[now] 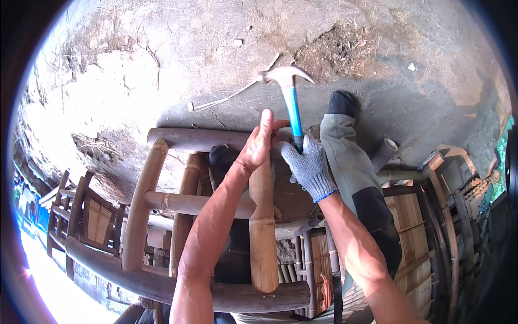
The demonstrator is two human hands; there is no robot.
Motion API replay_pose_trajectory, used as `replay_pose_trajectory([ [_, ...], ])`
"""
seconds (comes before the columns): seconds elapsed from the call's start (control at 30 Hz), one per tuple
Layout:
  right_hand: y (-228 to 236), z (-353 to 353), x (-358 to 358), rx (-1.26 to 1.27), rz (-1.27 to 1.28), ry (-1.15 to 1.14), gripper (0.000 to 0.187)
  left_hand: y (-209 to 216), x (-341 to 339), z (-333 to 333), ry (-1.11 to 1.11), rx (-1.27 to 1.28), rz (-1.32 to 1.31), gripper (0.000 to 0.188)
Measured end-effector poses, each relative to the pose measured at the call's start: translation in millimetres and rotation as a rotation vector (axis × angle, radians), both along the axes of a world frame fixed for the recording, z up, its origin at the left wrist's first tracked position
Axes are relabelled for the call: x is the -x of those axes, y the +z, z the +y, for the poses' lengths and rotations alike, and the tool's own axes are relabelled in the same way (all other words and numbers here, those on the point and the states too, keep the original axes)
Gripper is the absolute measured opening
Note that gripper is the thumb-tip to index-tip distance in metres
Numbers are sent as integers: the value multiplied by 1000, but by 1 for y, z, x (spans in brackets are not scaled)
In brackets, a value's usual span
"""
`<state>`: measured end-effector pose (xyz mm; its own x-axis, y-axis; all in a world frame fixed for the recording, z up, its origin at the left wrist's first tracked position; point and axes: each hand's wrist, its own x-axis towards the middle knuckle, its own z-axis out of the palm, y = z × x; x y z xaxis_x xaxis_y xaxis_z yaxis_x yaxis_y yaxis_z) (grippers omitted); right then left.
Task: The person hammers nails into a bamboo structure using a hammer. They repeatedly pick up nails and strike them into the bamboo frame, working on different sections of the structure.
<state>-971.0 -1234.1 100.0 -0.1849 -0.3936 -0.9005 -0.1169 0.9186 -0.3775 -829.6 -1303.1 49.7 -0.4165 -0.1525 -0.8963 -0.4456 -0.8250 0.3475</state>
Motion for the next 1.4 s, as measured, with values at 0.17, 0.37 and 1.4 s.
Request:
replay_pose_trajectory([
  [0.17, 1, -8, 2, 144, 26, -31, 28, 1, 5, -2, -295, 276, 51, 86],
  [0.37, -10, -2, 9, 27, 25, -85, 26, 5, 3, -7, -90, -34, 37, 86],
  [1.4, -8, -27, -2, -299, -356, -932, 32, -14, 6, -15, 183, 280, -53, 29],
])
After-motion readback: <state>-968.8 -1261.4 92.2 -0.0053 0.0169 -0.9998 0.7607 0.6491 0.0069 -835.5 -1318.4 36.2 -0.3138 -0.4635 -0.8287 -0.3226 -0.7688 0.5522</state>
